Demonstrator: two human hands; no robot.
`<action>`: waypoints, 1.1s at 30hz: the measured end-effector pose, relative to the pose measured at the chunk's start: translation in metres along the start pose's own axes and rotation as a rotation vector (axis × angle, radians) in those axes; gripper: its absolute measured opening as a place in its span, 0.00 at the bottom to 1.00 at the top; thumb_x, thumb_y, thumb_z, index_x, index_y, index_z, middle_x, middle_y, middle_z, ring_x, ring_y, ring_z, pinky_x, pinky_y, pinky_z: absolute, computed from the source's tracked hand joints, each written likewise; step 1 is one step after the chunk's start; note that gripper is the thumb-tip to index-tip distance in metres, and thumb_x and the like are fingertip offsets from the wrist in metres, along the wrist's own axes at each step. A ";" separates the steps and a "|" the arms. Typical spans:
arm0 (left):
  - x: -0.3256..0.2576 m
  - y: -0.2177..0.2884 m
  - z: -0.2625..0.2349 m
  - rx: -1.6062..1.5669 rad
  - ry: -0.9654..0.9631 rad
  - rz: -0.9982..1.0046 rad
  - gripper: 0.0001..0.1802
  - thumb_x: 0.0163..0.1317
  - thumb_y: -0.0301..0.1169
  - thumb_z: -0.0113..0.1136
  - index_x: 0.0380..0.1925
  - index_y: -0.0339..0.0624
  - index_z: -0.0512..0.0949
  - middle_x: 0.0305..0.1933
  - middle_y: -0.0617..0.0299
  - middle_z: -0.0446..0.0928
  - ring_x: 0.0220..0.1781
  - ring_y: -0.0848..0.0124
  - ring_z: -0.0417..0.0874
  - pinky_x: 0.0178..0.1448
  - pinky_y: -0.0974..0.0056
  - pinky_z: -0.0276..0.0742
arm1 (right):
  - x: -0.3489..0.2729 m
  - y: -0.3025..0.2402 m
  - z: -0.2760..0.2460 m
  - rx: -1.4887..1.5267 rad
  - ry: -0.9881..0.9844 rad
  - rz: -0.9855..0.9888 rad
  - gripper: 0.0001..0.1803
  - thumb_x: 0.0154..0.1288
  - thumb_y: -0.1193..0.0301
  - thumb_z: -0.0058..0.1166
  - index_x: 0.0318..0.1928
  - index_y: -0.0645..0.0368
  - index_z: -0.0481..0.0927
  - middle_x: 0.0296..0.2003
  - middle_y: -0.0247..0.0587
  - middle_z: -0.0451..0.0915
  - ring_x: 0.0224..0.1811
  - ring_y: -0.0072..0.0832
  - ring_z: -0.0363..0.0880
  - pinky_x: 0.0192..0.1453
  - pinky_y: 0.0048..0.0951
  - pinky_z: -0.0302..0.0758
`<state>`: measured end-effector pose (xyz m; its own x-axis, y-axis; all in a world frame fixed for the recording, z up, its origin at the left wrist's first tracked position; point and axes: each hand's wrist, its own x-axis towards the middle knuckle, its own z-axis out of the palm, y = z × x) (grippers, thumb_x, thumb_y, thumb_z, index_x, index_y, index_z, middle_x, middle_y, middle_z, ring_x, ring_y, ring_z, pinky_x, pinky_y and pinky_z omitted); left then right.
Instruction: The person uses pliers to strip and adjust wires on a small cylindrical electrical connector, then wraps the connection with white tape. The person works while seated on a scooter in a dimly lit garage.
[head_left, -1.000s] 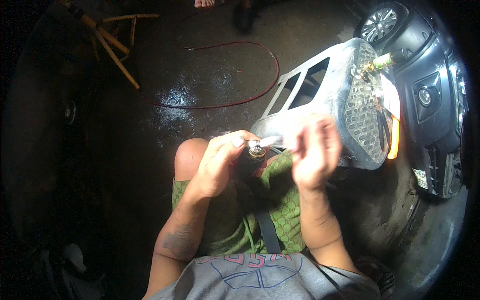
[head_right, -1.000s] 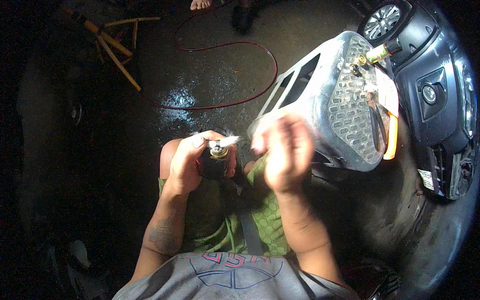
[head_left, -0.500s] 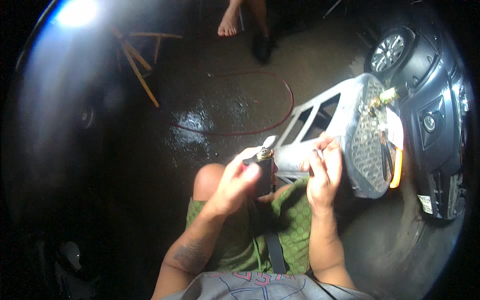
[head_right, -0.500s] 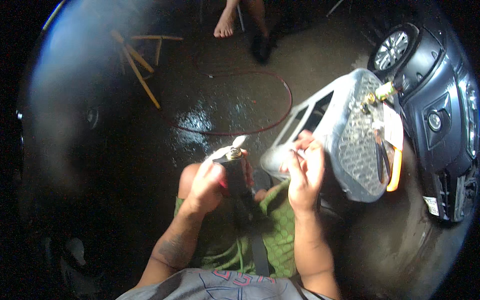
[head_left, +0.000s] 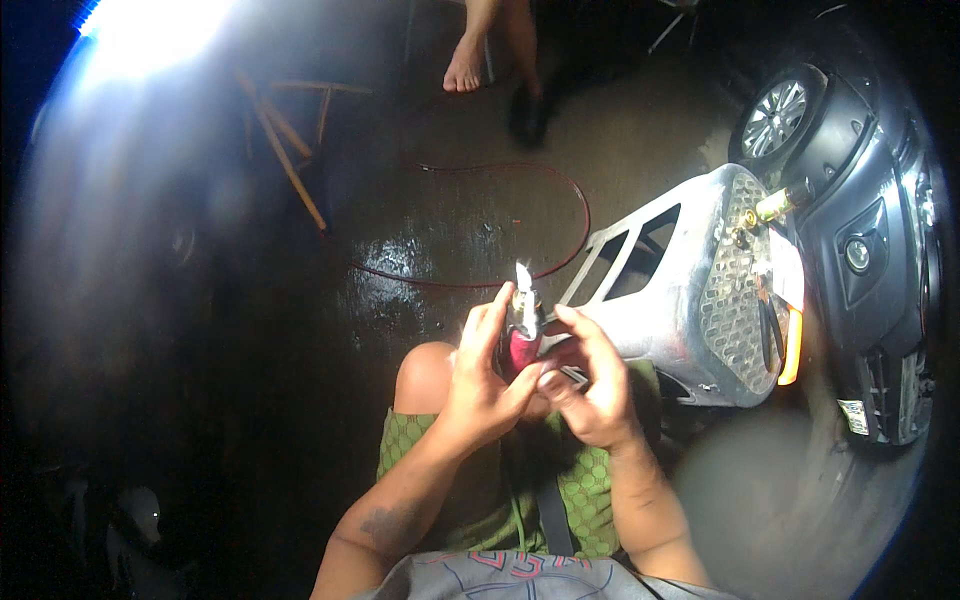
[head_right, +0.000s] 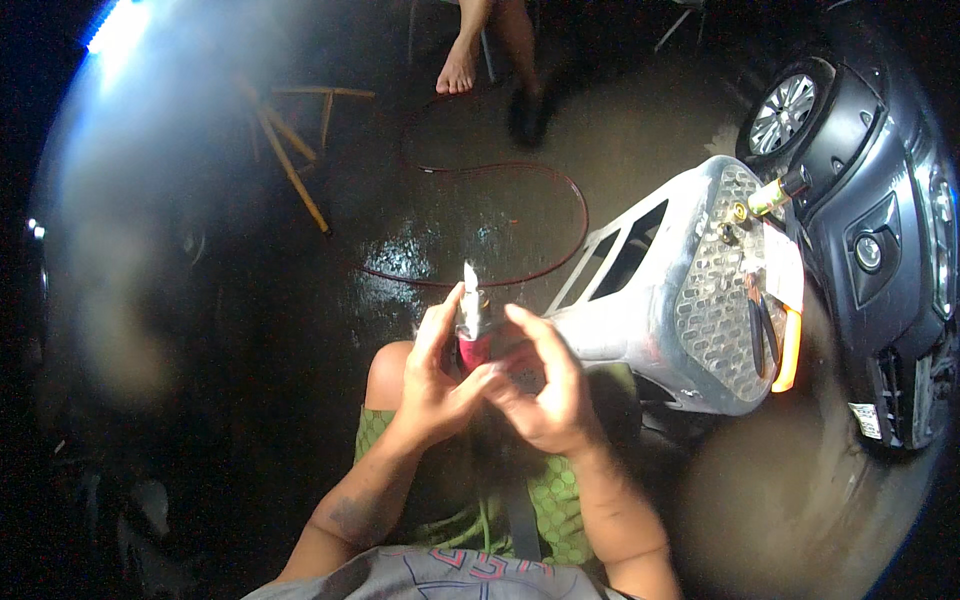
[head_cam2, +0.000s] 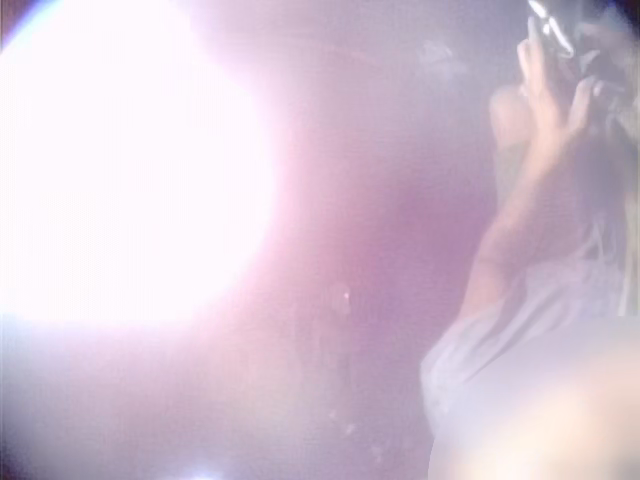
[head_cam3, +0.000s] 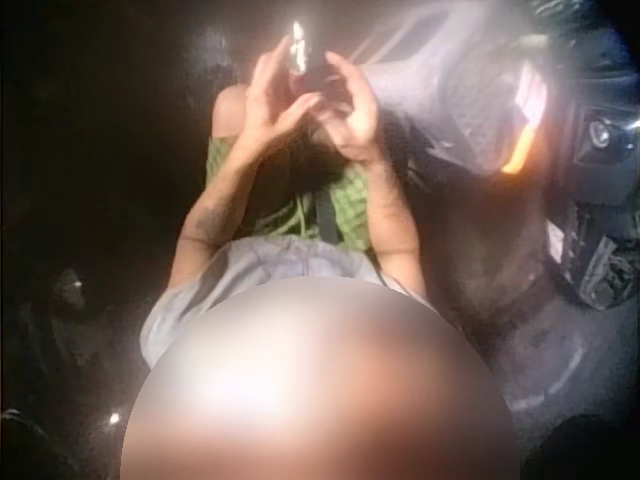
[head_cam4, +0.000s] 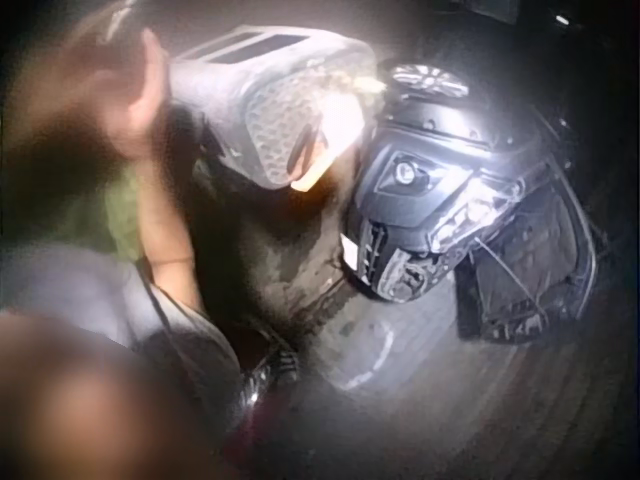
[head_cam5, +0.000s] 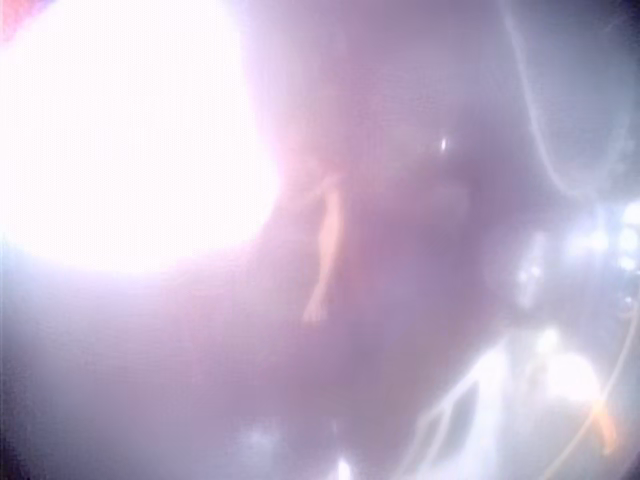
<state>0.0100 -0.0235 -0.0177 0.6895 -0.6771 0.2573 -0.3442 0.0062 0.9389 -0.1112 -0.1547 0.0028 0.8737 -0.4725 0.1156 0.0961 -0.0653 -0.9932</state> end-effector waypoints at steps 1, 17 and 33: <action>0.002 0.002 0.000 0.020 0.006 0.002 0.49 0.55 0.24 0.78 0.77 0.35 0.66 0.60 0.45 0.75 0.62 0.53 0.81 0.68 0.53 0.78 | 0.001 -0.001 0.007 -0.075 -0.008 -0.051 0.42 0.71 0.61 0.75 0.75 0.69 0.69 0.57 0.45 0.81 0.52 0.26 0.84 0.57 0.31 0.83; 0.047 -0.137 -0.258 0.688 -0.198 -0.927 0.42 0.69 0.44 0.74 0.76 0.33 0.70 0.79 0.41 0.69 0.73 0.47 0.80 0.75 0.44 0.78 | 0.010 0.019 -0.028 0.261 0.444 0.062 0.11 0.77 0.73 0.58 0.54 0.65 0.82 0.42 0.31 0.82 0.43 0.20 0.78 0.51 0.24 0.76; -0.098 -0.109 -0.407 -0.073 0.486 -1.286 0.26 0.78 0.45 0.63 0.62 0.34 0.81 0.52 0.46 0.87 0.60 0.54 0.89 0.67 0.45 0.84 | 0.007 0.044 -0.047 0.216 0.532 0.064 0.22 0.81 0.70 0.58 0.68 0.68 0.77 0.61 0.46 0.83 0.61 0.32 0.81 0.67 0.36 0.77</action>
<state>0.2392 0.3411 -0.0517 0.6507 0.0878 -0.7543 0.7232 -0.3742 0.5804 -0.1234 -0.2020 -0.0393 0.5260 -0.8504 -0.0108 0.1945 0.1327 -0.9719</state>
